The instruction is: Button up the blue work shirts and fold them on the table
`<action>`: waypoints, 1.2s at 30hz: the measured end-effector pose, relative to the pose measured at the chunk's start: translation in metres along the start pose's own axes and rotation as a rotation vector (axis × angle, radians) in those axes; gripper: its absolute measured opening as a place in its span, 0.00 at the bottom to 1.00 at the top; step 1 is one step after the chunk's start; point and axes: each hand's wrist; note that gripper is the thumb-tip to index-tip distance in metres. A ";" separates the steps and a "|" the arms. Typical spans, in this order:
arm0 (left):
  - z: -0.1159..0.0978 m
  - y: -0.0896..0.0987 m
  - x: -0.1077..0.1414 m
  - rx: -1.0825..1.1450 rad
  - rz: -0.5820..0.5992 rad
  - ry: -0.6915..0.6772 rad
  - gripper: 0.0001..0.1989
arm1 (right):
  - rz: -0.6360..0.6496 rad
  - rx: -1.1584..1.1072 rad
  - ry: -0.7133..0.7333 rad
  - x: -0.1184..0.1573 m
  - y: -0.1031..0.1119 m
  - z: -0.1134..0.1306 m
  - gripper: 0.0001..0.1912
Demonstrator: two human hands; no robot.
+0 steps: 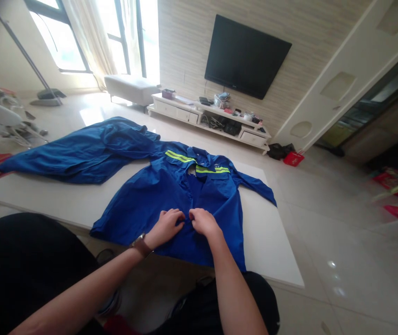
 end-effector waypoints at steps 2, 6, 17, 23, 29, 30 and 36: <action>0.000 -0.007 -0.007 0.006 0.004 -0.003 0.05 | -0.031 0.003 0.002 0.002 0.002 0.000 0.11; 0.004 -0.011 -0.008 0.033 -0.003 -0.070 0.06 | -0.096 0.016 0.029 0.004 0.004 0.003 0.10; 0.007 -0.014 -0.002 0.300 -0.074 -0.032 0.09 | -0.098 -0.162 0.083 -0.005 -0.004 0.012 0.11; 0.006 -0.014 0.000 0.311 -0.102 -0.029 0.09 | -0.069 -0.124 0.094 -0.003 -0.004 0.013 0.14; 0.004 -0.013 0.001 0.288 -0.100 -0.033 0.08 | -0.075 -0.069 0.068 -0.001 -0.001 0.013 0.13; 0.004 -0.013 0.001 0.292 -0.095 -0.027 0.08 | -0.071 -0.077 0.069 -0.001 -0.001 0.012 0.13; 0.006 -0.014 0.000 0.301 -0.098 -0.028 0.08 | -0.091 -0.110 0.143 -0.002 -0.003 0.011 0.14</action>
Point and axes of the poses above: each hand's wrist, its own x-axis away from the middle knuckle, its own y-axis out of the back of the hand, z = x × y, and after that the axes turned 8 degrees about y, right-handed
